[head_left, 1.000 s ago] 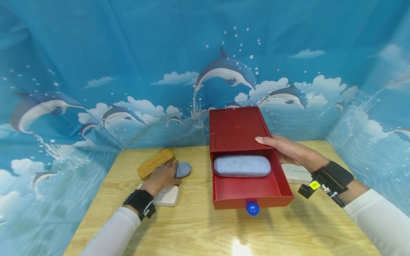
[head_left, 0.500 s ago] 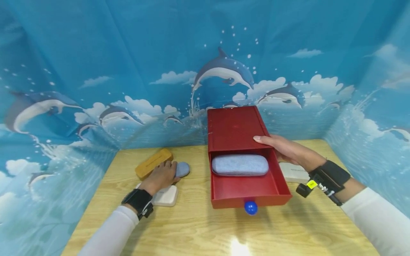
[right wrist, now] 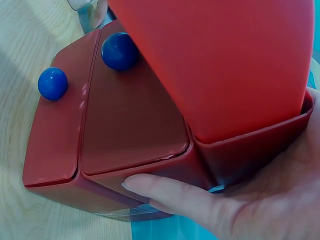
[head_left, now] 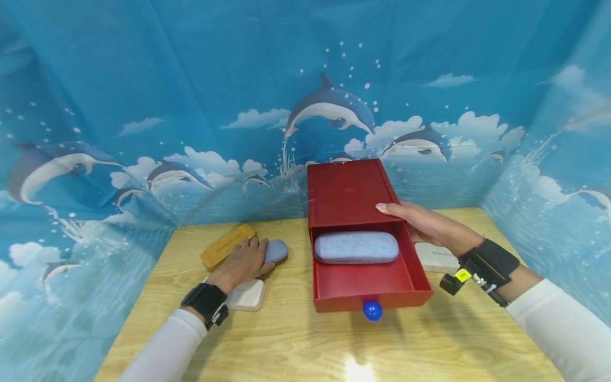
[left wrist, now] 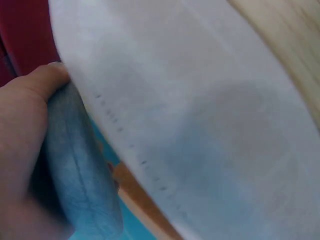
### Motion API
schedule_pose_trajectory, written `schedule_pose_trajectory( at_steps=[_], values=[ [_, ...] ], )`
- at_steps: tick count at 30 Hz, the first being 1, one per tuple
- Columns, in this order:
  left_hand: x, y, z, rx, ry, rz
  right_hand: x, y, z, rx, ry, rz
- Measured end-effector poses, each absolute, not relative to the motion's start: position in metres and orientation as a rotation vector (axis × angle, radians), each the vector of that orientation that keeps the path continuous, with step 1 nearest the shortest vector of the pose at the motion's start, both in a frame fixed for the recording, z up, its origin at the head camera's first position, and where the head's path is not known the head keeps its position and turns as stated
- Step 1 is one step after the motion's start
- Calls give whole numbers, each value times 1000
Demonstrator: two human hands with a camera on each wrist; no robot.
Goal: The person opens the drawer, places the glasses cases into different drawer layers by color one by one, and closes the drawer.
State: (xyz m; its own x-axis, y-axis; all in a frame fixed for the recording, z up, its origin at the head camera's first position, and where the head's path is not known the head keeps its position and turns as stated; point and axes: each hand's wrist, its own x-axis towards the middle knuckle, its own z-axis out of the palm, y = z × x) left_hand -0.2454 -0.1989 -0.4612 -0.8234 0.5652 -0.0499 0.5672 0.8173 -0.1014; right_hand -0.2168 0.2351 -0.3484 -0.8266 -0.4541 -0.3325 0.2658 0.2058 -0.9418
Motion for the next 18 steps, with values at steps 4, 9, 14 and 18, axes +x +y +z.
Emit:
schedule_pose_trajectory(
  at_steps=[4,9,14,18],
  values=[
    [-245,-199,-454,955,2984,-200,-217,234,-348,-166,1940,-1670],
    [-248,-202,-446,964,2980,-198,-217,236,-349,-178,1924,-1675],
    [-248,-203,-421,908,2926,-103,-217,237,-348,-182,1928,-1677],
    [-243,-204,-396,850,2945,-34,-217,236,-348,-185,1924,-1673]
  ],
)
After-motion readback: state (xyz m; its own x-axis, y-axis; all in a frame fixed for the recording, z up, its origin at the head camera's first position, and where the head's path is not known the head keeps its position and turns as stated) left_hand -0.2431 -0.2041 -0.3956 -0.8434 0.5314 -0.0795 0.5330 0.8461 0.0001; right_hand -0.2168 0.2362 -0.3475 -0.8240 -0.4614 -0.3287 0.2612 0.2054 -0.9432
